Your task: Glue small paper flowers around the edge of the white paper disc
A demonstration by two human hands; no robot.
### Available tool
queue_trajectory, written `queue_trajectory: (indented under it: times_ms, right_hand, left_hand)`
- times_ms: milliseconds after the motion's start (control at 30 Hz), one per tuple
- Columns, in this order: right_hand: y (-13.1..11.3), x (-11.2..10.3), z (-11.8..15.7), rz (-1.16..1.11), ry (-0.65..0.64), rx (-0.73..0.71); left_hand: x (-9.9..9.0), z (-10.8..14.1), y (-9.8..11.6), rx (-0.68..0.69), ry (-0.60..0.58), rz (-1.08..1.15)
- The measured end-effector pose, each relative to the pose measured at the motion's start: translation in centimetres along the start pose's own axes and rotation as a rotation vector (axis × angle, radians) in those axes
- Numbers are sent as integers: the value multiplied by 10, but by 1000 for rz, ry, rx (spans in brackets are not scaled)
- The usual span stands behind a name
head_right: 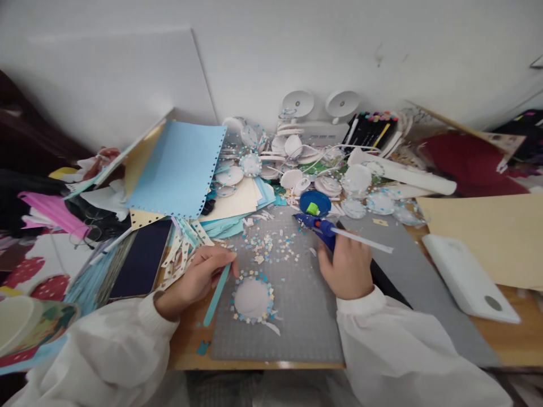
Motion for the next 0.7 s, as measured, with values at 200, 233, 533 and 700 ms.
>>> queue_trajectory:
  times_ms: [200, 233, 533, 700]
  right_hand:
    - [-11, -57, 17, 9, -62, 5]
    - [-20, -67, 17, -71, -54, -36]
    - [-148, -119, 7, -499, 191, -676]
    - [-169, -124, -3, -503, 398, -760]
  left_hand:
    - [-9, -3, -3, -12, 99, 104]
    - [-10, -3, -3, -8, 113, 106]
    - [-8, -7, 0, 27, 142, 219]
    - [-4, -10, -1, 29, 124, 328]
Point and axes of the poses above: each hand's wrist, its own z-axis away from the middle knuckle, its own x-axis out of the palm, y = z × x, the point moved 9 cm from there along -z, towards the middle knuckle, and after that the axes turned 7 degrees about z, right-handed, at the moved point
